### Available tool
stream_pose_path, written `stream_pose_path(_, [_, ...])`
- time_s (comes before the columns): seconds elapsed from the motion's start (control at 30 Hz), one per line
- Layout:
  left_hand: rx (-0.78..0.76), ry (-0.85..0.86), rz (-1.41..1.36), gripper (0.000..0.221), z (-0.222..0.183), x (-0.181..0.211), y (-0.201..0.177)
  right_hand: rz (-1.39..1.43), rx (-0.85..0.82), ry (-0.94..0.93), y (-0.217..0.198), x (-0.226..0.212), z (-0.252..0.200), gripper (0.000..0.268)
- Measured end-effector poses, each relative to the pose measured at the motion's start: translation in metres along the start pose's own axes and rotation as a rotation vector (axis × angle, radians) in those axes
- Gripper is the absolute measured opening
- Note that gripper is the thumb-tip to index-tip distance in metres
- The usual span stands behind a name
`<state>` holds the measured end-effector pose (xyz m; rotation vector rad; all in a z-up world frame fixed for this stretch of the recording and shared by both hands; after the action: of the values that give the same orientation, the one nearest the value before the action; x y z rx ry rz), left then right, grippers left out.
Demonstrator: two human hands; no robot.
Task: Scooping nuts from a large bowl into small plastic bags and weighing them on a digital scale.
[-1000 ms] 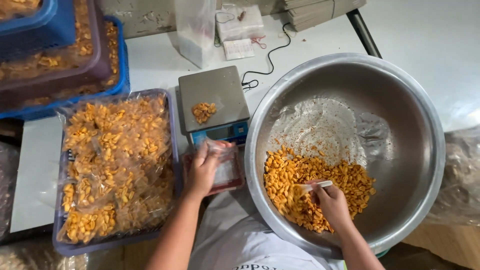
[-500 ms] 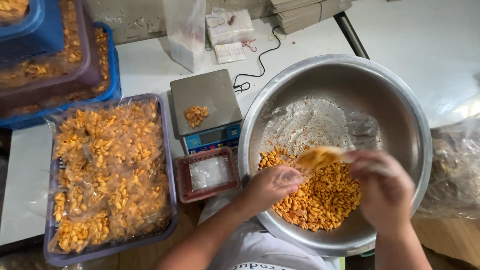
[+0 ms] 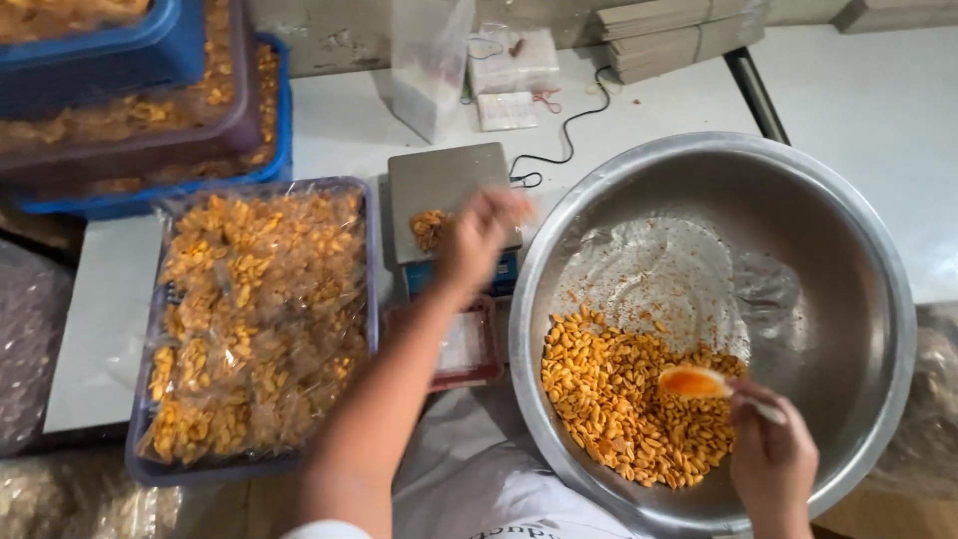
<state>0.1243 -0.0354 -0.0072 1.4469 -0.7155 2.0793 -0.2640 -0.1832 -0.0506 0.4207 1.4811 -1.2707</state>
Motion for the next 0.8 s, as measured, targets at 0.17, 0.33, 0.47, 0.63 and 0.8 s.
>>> stream_pose_path(0.17, [0.225,-0.16,0.628,0.019,0.05,-0.085,-0.063,-0.13,-0.032,0.27,0.015,-0.009,-0.017,0.027])
stream_pose_path(0.33, [0.546,0.264,0.994,0.076,-0.002,-0.104,-0.039,-0.142,-0.015,0.343,0.025,-0.01,-0.019,0.021])
stream_pose_path(0.47, [0.452,0.159,0.612,0.012,-0.032,-0.084,-0.029,-0.353,-0.111,0.23,0.035,0.027,-0.013,0.023])
stream_pose_path(0.63, [0.335,-0.134,-0.815,0.024,-0.033,-0.029,-0.009,-0.01,-0.213,0.374,0.042,0.039,-0.008,0.023])
stream_pose_path(0.8, [-0.328,-0.129,-0.499,0.025,-0.082,0.059,0.037,0.333,-0.015,0.353,0.024,-0.008,0.018,0.023])
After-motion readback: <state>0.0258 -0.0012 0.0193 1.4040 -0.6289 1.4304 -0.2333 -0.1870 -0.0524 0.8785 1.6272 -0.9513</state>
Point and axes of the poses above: each hand's wrist, its own z-axis towards the middle knuckle, its own y-axis out of the palm, x = y × z, the point moved 2 cm from there along z, towards the middle knuckle, and after that the axes turned 6 degrees about z, right-handed, at the moved point
